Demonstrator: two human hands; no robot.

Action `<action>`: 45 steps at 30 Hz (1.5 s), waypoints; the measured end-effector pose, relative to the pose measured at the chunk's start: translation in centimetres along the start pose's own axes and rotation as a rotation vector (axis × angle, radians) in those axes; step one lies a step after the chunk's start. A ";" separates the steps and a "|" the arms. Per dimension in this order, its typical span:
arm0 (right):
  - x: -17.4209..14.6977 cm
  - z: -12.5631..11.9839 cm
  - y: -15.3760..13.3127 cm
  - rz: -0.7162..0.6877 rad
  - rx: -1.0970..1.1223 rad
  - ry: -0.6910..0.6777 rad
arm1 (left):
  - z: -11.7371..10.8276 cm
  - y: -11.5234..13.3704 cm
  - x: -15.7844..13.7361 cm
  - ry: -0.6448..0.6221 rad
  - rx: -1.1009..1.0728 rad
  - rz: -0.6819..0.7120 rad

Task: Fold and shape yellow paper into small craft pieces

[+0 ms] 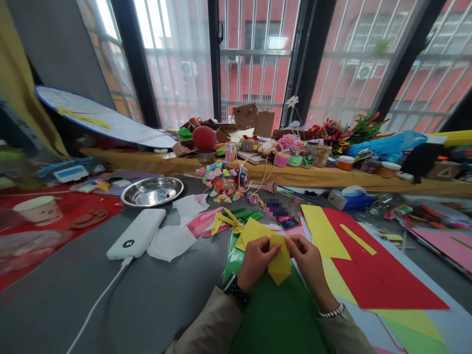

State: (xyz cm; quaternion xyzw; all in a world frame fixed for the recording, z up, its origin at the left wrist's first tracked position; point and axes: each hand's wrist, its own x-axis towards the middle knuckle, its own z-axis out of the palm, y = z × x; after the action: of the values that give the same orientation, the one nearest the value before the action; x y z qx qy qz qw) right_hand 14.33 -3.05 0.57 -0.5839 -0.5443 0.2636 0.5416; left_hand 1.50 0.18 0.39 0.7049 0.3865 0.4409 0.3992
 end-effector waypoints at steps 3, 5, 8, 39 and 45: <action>0.0 -0.1 -0.1 -0.003 -0.046 0.046 | 0.1 0.0 0.0 0.002 0.094 0.032; 0.0 -0.1 -0.1 -0.050 -0.110 0.082 | 0.1 -0.1 0.0 -0.001 0.122 0.033; -0.2 0.0 -0.1 -0.147 -0.167 0.104 | 0.2 -0.4 0.1 0.013 0.121 0.016; 0.2 0.0 0.3 -0.124 0.214 -0.074 | 0.0 -0.5 0.6 -0.026 -0.317 -0.168; 0.7 0.3 1.4 0.111 0.501 -0.096 | 0.0 -0.3 0.4 -0.086 -0.206 -0.106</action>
State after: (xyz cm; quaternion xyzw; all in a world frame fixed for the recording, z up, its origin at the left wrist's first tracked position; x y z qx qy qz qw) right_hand 14.75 -2.03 -0.61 -0.4475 -0.4544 0.4469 0.6273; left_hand 1.56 0.64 0.24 0.6570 0.3585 0.4260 0.5083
